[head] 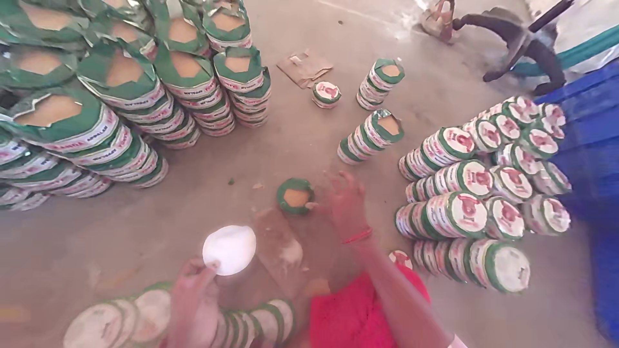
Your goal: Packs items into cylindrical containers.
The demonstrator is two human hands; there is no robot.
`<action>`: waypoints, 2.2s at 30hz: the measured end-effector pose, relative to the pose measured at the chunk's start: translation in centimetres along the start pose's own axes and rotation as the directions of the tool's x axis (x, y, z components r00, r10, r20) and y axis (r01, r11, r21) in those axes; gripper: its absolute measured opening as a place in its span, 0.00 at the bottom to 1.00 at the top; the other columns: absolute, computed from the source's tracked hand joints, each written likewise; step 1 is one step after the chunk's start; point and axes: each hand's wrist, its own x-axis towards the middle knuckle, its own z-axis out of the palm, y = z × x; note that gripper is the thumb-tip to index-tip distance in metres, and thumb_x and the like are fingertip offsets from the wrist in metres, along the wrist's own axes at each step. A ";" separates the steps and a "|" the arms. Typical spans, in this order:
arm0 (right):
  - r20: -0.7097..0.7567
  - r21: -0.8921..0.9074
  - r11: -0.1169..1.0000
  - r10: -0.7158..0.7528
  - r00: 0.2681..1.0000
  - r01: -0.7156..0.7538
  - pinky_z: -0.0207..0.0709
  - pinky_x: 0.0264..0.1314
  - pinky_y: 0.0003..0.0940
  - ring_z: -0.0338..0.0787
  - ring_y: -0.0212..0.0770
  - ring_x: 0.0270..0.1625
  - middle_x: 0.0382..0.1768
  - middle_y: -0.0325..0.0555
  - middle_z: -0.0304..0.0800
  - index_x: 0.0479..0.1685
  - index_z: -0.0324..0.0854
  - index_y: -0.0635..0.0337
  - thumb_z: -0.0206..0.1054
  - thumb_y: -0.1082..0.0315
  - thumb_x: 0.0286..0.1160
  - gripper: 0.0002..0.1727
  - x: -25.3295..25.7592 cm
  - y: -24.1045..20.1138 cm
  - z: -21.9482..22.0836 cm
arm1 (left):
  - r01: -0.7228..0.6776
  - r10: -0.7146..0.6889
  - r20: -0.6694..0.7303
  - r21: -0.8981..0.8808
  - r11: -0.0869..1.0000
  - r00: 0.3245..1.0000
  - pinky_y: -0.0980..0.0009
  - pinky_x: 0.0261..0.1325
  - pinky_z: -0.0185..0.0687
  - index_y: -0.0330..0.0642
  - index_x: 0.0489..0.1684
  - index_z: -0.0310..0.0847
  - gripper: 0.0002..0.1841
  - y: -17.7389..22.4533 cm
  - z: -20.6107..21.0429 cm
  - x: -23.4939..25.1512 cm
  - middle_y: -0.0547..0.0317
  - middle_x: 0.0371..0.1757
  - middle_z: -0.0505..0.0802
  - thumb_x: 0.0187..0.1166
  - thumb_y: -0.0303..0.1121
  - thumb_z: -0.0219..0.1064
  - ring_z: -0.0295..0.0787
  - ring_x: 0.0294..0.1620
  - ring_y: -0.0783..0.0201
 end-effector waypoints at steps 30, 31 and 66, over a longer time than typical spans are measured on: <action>-0.252 0.549 0.836 0.151 0.956 0.012 0.89 0.49 0.52 0.96 0.51 0.47 0.54 0.55 0.95 0.80 0.74 0.61 0.63 0.75 0.77 0.29 1.8 -0.2 0.1 | -0.198 0.043 0.347 0.426 0.883 0.937 0.70 0.63 0.86 0.27 0.70 0.69 0.25 -0.7 9.5 4.4 0.47 0.64 0.87 0.78 0.33 0.65 0.89 0.60 0.66; -0.329 0.444 0.892 0.067 0.942 0.092 0.89 0.48 0.53 0.97 0.54 0.48 0.56 0.57 0.95 0.80 0.73 0.65 0.62 0.76 0.76 0.28 2.0 0.2 0.6 | -0.188 0.043 0.316 0.442 0.877 0.948 0.69 0.64 0.85 0.26 0.71 0.69 0.25 -0.7 9.4 4.6 0.46 0.66 0.86 0.78 0.34 0.64 0.88 0.61 0.65; -0.084 0.347 0.918 -0.174 0.981 0.193 0.70 0.86 0.46 0.78 0.53 0.82 0.79 0.56 0.79 0.80 0.73 0.70 0.57 0.79 0.79 0.27 0.3 -2.1 7.0 | -0.230 0.028 0.316 0.625 0.746 0.948 0.64 0.66 0.85 0.34 0.74 0.76 0.25 -4.0 11.9 9.1 0.43 0.66 0.88 0.76 0.25 0.71 0.90 0.62 0.59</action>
